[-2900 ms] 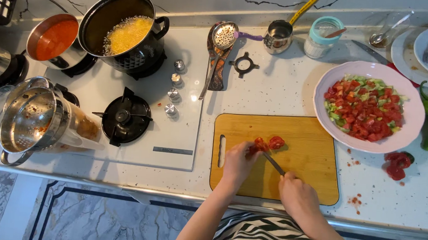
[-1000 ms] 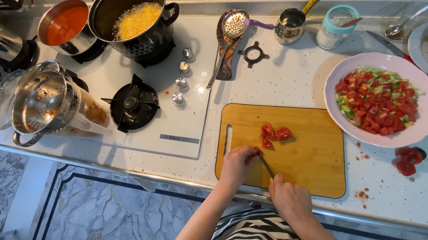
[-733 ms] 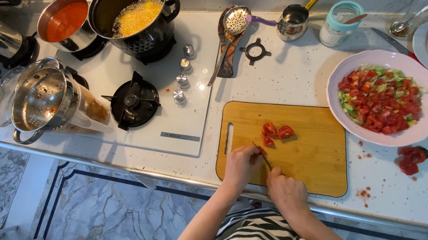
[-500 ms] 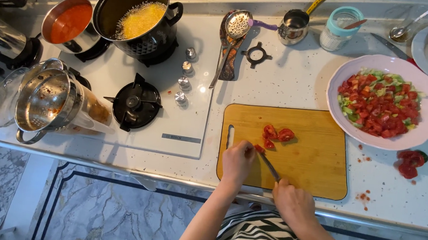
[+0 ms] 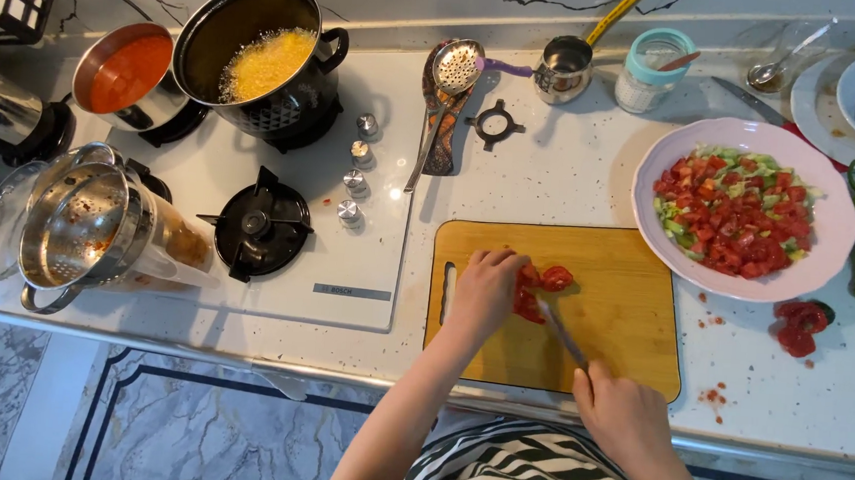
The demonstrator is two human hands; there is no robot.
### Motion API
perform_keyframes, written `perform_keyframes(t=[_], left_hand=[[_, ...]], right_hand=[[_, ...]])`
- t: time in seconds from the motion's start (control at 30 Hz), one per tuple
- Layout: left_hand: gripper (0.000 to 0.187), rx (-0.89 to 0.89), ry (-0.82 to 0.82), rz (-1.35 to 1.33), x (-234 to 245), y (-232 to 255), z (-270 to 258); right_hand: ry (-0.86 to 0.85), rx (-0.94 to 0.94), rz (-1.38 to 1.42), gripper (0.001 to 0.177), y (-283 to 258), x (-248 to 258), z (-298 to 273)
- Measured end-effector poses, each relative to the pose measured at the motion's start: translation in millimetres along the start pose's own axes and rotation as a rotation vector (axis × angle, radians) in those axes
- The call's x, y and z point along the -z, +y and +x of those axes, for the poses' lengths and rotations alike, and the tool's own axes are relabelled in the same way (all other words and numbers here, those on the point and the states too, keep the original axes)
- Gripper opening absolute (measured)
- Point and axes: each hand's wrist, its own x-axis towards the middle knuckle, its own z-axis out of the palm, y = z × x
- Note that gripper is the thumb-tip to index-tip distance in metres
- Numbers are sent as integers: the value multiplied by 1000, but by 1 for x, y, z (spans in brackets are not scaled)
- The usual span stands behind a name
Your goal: The person dices tomatoes with a knife on a cutting board next to a bowl of chopped lettuce. They slide the diced tomatoes from the board into the bowl, dice another tomato, then carry the cutting board to the sink and rinse it.
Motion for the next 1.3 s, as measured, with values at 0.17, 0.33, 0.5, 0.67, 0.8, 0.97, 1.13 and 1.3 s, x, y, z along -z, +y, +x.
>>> perform_keyframes(t=[0.17,0.33,0.5,0.67,0.8,0.97,1.13,1.3], left_hand=[[42,-226,-228,111,-23,-32,38],[32,-25,-388,141,-5,-46,28],[21,185,-161,-74,25,-25,-17],[17,275,-64,-178,8,-15,-43],[15,225,24,-189,-5,-22,-51],[16,143,90,-188,-3,-16,-54],[13,177,164,-191,2,-17,-54],[10,212,171,-179,9,-19,-56]], right_hand=[[-60,236,40,41,-24,-14,8],[-104,232,-4,43,-39,-19,26],[6,84,-3,39,-34,-12,28],[119,220,-5,38,-47,-27,28],[103,247,-87,35,-50,-37,33],[71,228,-141,35,-54,-41,49],[-51,195,-133,38,-46,-28,30],[-221,136,-61,44,-44,-18,21]])
